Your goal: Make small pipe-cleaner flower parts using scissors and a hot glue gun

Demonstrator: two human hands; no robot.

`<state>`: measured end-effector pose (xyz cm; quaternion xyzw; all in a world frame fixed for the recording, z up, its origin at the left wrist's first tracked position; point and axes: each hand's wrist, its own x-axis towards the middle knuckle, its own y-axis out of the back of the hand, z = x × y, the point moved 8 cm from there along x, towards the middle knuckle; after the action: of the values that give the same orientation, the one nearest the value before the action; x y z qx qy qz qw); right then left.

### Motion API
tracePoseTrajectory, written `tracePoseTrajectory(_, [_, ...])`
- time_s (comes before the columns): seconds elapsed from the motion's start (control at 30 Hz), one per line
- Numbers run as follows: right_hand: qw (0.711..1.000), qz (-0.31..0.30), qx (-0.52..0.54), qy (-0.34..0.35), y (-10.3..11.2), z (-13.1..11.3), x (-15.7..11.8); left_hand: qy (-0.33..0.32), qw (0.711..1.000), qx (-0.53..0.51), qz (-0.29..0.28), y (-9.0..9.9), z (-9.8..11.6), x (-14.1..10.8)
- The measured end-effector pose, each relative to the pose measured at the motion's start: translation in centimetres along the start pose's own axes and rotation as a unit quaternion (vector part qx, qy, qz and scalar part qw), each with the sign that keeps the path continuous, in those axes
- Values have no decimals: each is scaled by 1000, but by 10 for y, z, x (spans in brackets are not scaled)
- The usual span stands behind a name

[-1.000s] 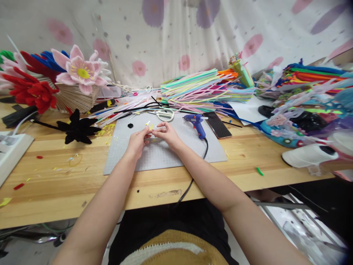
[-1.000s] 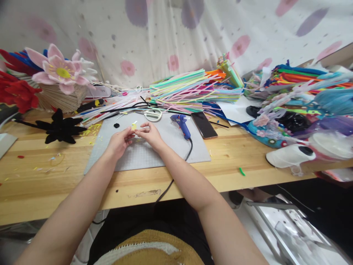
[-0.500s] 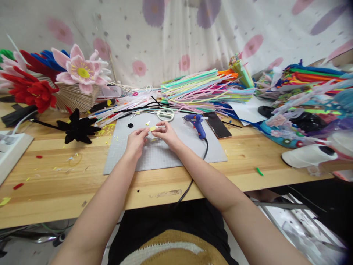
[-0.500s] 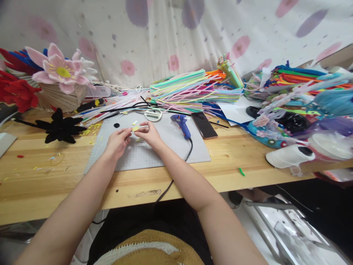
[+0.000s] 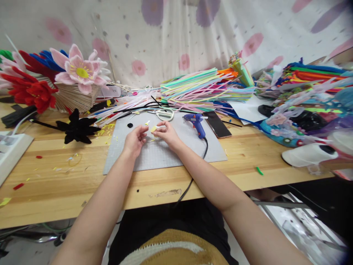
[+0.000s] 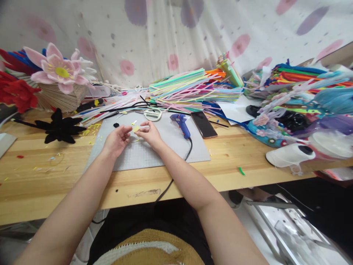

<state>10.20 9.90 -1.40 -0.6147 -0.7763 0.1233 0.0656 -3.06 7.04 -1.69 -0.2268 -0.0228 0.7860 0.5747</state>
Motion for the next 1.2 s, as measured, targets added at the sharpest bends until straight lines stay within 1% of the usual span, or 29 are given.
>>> tracePoseTrajectory(0.07, [1000, 2, 4, -9, 1, 1, -1, -29, 999, -3, 26, 5, 4, 0])
tracePoseTrajectory(0.1, [1000, 3, 5, -11, 2, 1, -1, -47, 998, 9, 29, 5, 6, 0])
tracePoseTrajectory(0.17, [1000, 0, 10, -16, 3, 1, -2, -71, 996, 52, 6, 0, 7, -1])
tracePoseTrajectory(0.27, [1000, -4, 18, -25, 3, 1, -3, -82, 991, 99, -39, -10, 4, -3])
tracePoseTrajectory(0.37, [999, -3, 16, -33, 3, 2, -3, -96, 989, 109, -28, -11, 3, -3])
tracePoseTrajectory(0.53, [1000, -25, 8, -15, 1, -4, -5, -100, 988, 116, 1, -5, 1, 0])
tracePoseTrajectory(0.7, [1000, -29, -12, 4, 6, -9, -5, -105, 987, 125, 6, -4, 1, 2])
tracePoseTrajectory(0.93, [999, -33, 10, -9, 4, -7, -5, -108, 986, 123, 14, -6, 4, -3])
tracePoseTrajectory(1.03, [1000, 1, 26, -4, 9, -8, -4, -116, 986, 116, 14, -6, 5, -3])
tracePoseTrajectory(1.2, [992, 112, 54, 22, 36, -10, 4, -132, 984, 121, 18, -4, 6, 1])
